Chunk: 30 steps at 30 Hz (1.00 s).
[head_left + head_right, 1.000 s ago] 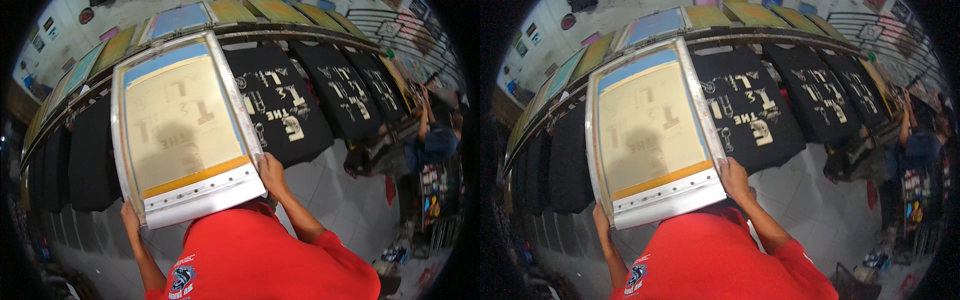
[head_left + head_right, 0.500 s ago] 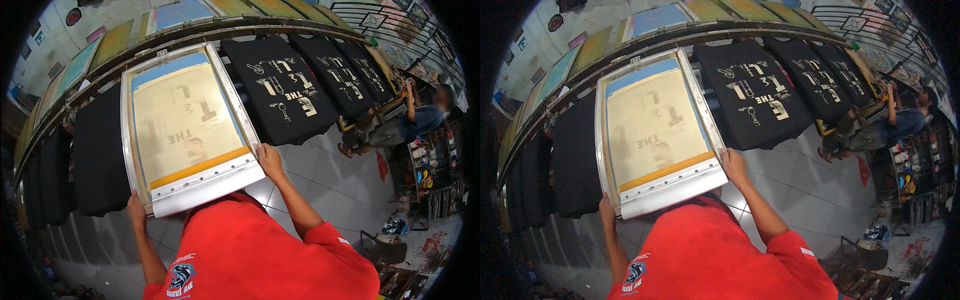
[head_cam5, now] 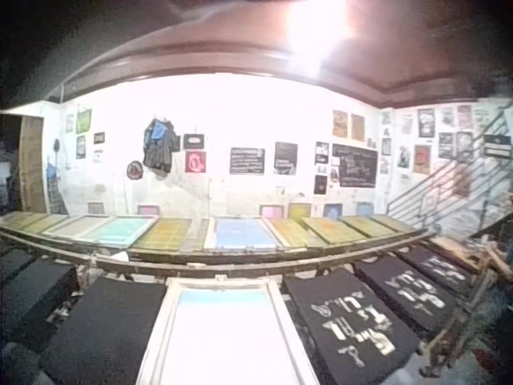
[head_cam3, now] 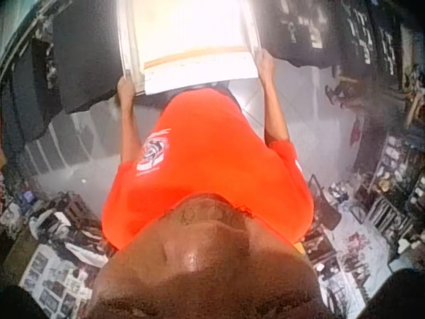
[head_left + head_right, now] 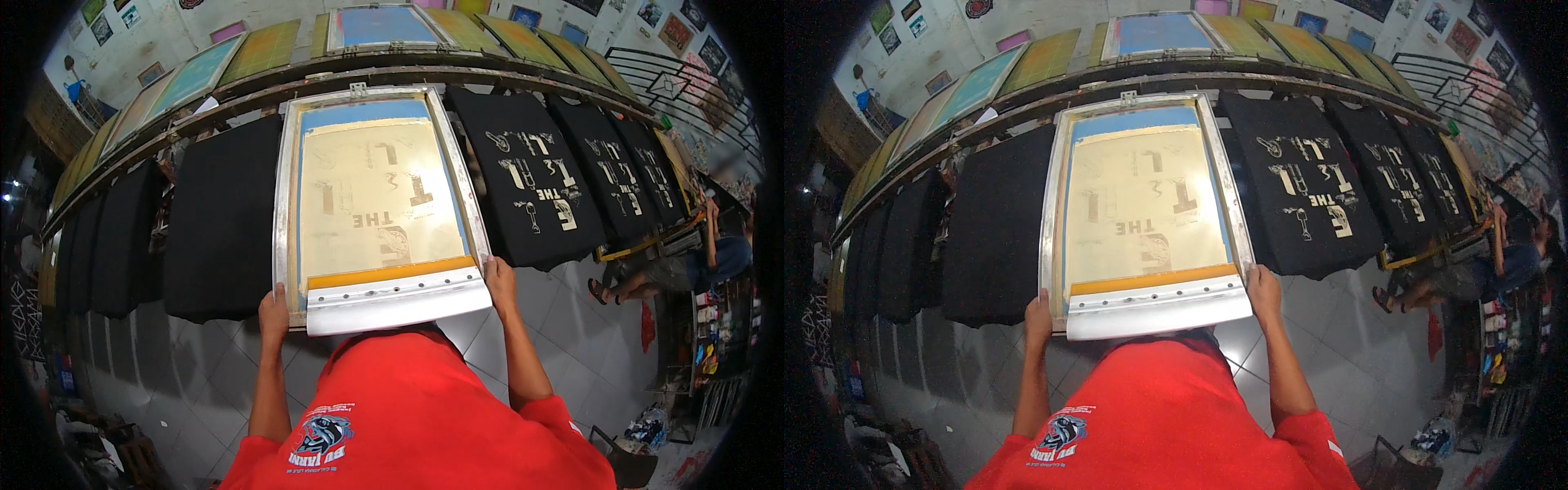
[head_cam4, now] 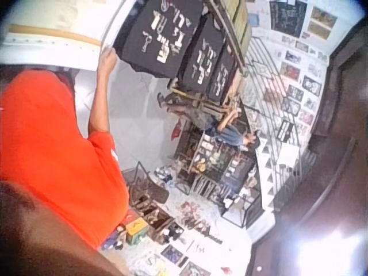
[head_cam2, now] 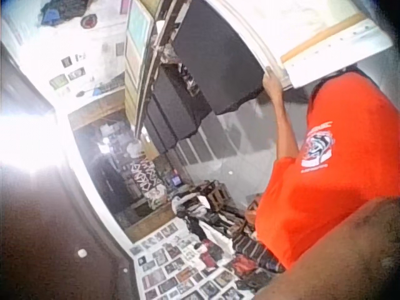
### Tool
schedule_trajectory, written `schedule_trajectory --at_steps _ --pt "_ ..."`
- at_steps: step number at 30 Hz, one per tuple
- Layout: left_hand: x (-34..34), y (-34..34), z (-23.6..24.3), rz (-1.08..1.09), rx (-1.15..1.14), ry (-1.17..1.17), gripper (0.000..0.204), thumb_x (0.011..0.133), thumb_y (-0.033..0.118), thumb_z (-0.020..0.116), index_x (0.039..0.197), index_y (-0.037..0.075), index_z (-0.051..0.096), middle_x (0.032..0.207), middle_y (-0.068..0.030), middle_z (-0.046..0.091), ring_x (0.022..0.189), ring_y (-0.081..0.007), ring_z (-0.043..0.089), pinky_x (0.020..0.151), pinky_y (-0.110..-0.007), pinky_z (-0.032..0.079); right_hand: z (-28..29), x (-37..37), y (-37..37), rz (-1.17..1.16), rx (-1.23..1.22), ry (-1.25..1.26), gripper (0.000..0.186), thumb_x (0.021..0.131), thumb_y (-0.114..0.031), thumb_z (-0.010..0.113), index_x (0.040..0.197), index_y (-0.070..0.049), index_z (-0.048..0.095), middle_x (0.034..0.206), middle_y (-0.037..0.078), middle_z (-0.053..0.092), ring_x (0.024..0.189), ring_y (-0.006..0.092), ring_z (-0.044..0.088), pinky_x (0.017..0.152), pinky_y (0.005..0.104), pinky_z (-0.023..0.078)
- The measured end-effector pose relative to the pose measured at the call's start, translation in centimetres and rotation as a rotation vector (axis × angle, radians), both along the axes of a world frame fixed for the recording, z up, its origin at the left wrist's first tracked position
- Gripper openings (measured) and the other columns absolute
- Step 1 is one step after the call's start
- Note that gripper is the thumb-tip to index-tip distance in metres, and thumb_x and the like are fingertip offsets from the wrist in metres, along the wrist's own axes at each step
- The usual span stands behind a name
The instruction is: The person performs screen printing on black shirts by pulling a squeegee across a screen frame multiple times, lifting the frame to check the print, and then pouring ink from a container onto the screen.
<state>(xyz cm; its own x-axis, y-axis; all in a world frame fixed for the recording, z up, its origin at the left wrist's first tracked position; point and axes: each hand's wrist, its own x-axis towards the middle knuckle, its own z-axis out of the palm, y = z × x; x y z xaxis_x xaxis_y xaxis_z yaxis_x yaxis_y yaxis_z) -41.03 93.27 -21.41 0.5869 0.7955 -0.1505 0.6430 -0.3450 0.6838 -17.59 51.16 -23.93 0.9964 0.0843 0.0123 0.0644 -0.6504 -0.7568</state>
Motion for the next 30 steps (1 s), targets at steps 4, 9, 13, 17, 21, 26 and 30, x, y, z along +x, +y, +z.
schedule_trajectory --at_steps 4,9,13,17,21,26,30 --pt "0.3 -0.1 0.2 -0.008 -0.021 -0.034 0.058 0.100 0.046 0.045 0.095 -0.008 0.066 0.090 -0.0296 0.067 0.089 -0.0448 0.065 0.079 -0.047 0.049 -0.8 0.7 -0.2 -0.003 -0.038 -0.048 0.043 0.100 -0.032 0.044 0.093 0.004 0.066 0.083 0.026 0.066 0.079 0.0409 0.065 0.071 0.0459 0.048" --pt "0.1 -0.3 0.5 -0.013 -0.002 -0.020 0.056 0.099 0.045 0.048 0.095 -0.008 0.066 0.091 -0.0299 0.067 0.091 -0.0455 0.065 0.080 -0.048 0.049 -0.2 1.1 -0.2 -0.012 -0.030 -0.065 0.044 0.100 -0.033 0.044 0.092 0.005 0.065 0.086 0.028 0.065 0.082 0.0449 0.064 0.072 0.0491 0.047" --pt "0.4 -1.2 1.8 -0.017 -0.056 -0.065 0.055 0.098 0.044 0.049 0.096 -0.009 0.066 0.094 -0.0317 0.066 0.094 -0.0473 0.064 0.081 -0.049 0.049 0.5 1.2 -0.6 -0.015 -0.071 -0.084 0.046 0.101 -0.034 0.042 0.095 0.006 0.065 0.086 0.028 0.065 0.083 0.0435 0.065 0.073 0.0465 0.048" --pt "0.3 -1.0 1.0 -0.028 -0.024 -0.054 0.057 0.098 0.044 0.049 0.096 -0.010 0.066 0.093 -0.0326 0.066 0.093 -0.0483 0.063 0.081 -0.049 0.048 0.8 0.9 -0.3 -0.006 -0.077 -0.094 0.047 0.101 -0.035 0.042 0.097 0.006 0.065 0.089 0.030 0.065 0.086 0.0447 0.064 0.075 0.0465 0.048" --pt "0.2 -0.8 0.3 -0.009 -0.061 -0.081 0.056 0.099 0.043 0.048 0.094 -0.010 0.065 0.093 -0.0330 0.066 0.093 -0.0483 0.063 0.080 -0.050 0.048 0.5 1.0 0.1 -0.024 -0.037 -0.082 0.046 0.101 -0.034 0.042 0.096 0.005 0.065 0.089 0.031 0.064 0.088 0.0482 0.062 0.076 0.0508 0.047" --pt "0.4 -1.0 0.1 0.019 -0.060 -0.039 0.056 0.099 0.043 0.048 0.096 -0.010 0.065 0.093 -0.0331 0.066 0.093 -0.0486 0.063 0.080 -0.050 0.048 0.5 1.0 0.7 -0.038 -0.072 -0.034 0.046 0.101 -0.034 0.042 0.097 0.005 0.066 0.090 0.030 0.065 0.088 0.0478 0.063 0.077 0.0504 0.048" --pt "0.7 -1.4 -0.5 0.017 -0.023 -0.069 0.056 0.099 0.044 0.049 0.096 -0.010 0.065 0.095 -0.0340 0.065 0.093 -0.0500 0.062 0.081 -0.050 0.048 -0.6 1.7 0.5 -0.034 -0.032 -0.009 0.045 0.101 -0.033 0.043 0.098 0.005 0.066 0.089 0.030 0.065 0.088 0.0467 0.064 0.077 0.0496 0.048"
